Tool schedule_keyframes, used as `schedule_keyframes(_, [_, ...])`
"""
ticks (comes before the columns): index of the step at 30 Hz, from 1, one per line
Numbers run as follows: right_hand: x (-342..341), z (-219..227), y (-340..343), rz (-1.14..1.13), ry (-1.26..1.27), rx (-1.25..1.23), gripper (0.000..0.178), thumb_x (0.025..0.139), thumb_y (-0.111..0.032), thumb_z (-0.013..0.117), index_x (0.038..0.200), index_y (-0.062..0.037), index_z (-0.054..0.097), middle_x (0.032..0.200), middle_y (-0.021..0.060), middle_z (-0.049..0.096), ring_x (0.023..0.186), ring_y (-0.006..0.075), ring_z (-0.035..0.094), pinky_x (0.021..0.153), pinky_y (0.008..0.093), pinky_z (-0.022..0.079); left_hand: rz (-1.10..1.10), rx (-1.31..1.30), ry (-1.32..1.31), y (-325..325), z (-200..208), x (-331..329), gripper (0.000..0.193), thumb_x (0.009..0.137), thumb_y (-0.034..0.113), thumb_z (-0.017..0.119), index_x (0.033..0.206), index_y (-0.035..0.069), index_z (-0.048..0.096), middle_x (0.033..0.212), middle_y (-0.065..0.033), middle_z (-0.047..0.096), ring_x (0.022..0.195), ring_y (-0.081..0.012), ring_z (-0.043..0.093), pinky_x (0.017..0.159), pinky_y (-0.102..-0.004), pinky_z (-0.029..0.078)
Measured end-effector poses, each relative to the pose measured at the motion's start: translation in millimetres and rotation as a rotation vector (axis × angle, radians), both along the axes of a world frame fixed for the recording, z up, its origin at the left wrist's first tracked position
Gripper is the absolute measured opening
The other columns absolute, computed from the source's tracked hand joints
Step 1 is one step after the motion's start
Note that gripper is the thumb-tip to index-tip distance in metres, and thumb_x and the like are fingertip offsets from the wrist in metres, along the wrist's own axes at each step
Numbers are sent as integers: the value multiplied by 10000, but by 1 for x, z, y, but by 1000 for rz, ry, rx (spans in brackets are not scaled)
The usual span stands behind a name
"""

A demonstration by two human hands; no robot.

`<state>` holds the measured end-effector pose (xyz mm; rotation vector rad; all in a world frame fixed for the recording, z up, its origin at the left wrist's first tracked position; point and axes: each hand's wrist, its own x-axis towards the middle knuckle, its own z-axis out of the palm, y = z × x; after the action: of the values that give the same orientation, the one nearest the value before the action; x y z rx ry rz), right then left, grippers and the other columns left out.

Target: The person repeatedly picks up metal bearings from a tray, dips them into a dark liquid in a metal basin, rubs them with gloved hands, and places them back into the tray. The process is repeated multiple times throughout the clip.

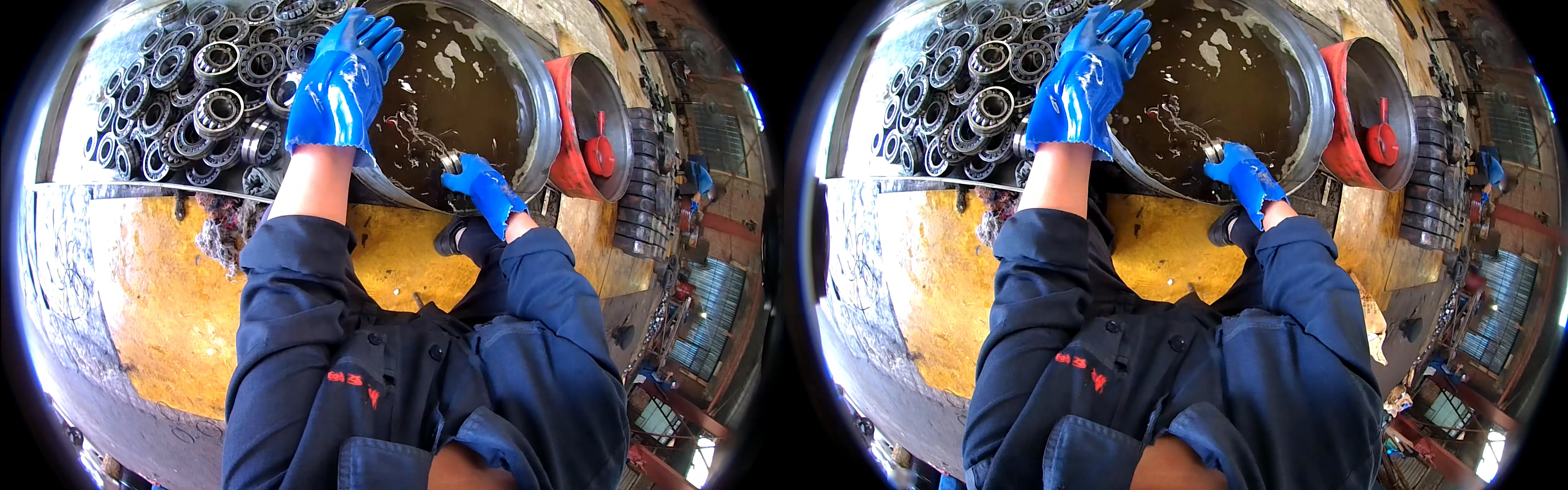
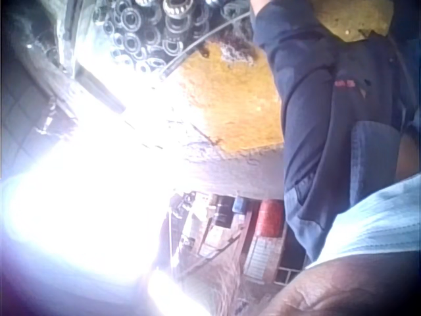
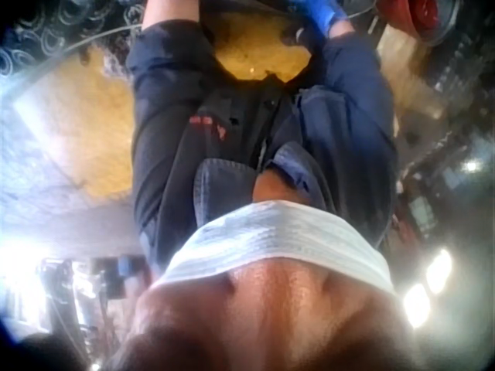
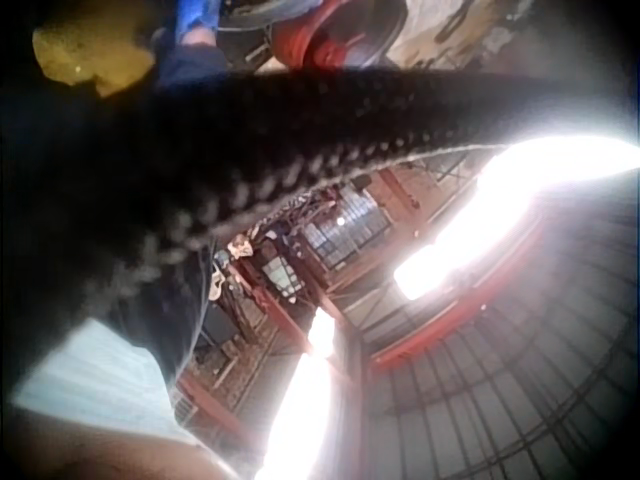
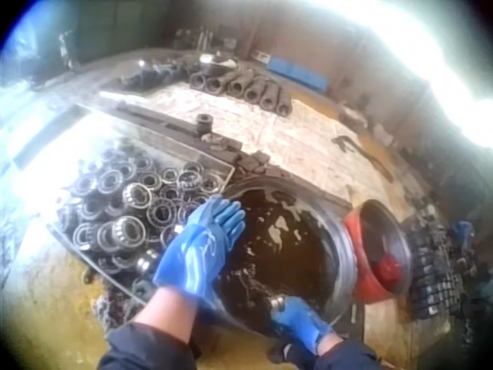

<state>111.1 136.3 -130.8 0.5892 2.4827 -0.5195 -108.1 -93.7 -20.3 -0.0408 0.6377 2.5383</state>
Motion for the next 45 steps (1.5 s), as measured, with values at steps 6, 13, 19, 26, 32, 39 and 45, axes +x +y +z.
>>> schedule_keyframes(6, [-1, -2, 8, -92, 35, -79, 550, 711, -516, 775, 958, -29, 715, 893, 169, 730, 830, 298, 694, 782, 439, 535, -14, -3, 28, 0, -9, -2, 558, 1058, 314, 537, 1461, -38, 379, 1398, -261, 536, 1240, -386, 590, 1037, -467, 526])
schedule_keyframes(13, [-11, -25, 24, -172, 35, -166, 543, 730, -508, 795, 953, -17, 726, 848, 146, 718, 788, 217, 673, 739, 399, 532, -71, -29, 14, 3, -18, -6, 585, 1052, 337, 526, 1466, -46, 372, 1462, -261, 500, 1330, -407, 529, 1092, -500, 489])
schedule_keyframes(19, [-14, -26, 25, -171, 38, -202, 515, 741, -501, 795, 948, -34, 730, 826, 118, 715, 772, 187, 662, 718, 378, 528, -67, -89, -54, 7, -8, -5, 582, 1057, 325, 525, 1476, -41, 354, 1476, -262, 484, 1322, -406, 537, 1088, -483, 495])
schedule_keyframes(26, [-8, -30, 37, -98, 30, -233, 501, 778, -525, 772, 918, -46, 726, 784, 109, 701, 748, 184, 636, 688, 397, 501, -29, -122, -15, 11, 7, 5, 558, 1066, 322, 509, 1471, -30, 356, 1467, -280, 481, 1314, -421, 541, 1087, -491, 497])
schedule_keyframes(32, [-17, 52, -24, -247, 291, -264, 485, 868, -536, 732, 876, -51, 723, 811, 92, 691, 740, 160, 587, 708, 369, 466, -16, -110, -54, 0, -4, -6, 551, 1066, 332, 497, 1449, -46, 378, 1447, -280, 503, 1305, -416, 549, 1081, -510, 498])
schedule_keyframes(39, [-17, -48, 27, -389, -4, -497, 414, 870, -469, 763, 928, -60, 733, 874, 65, 720, 801, 142, 620, 756, 353, 487, -58, -2, -1, 12, -16, -6, 539, 1069, 326, 512, 1442, -41, 385, 1387, -280, 542, 1232, -411, 597, 1023, -478, 547])
schedule_keyframes(45, [-20, -6, 20, -44, -154, -215, 401, 805, -444, 776, 984, -86, 749, 878, 80, 740, 796, 173, 668, 735, 375, 533, -34, -28, -36, 7, -13, -5, 539, 1068, 325, 514, 1437, -47, 389, 1383, -280, 545, 1231, -412, 598, 1028, -481, 543])
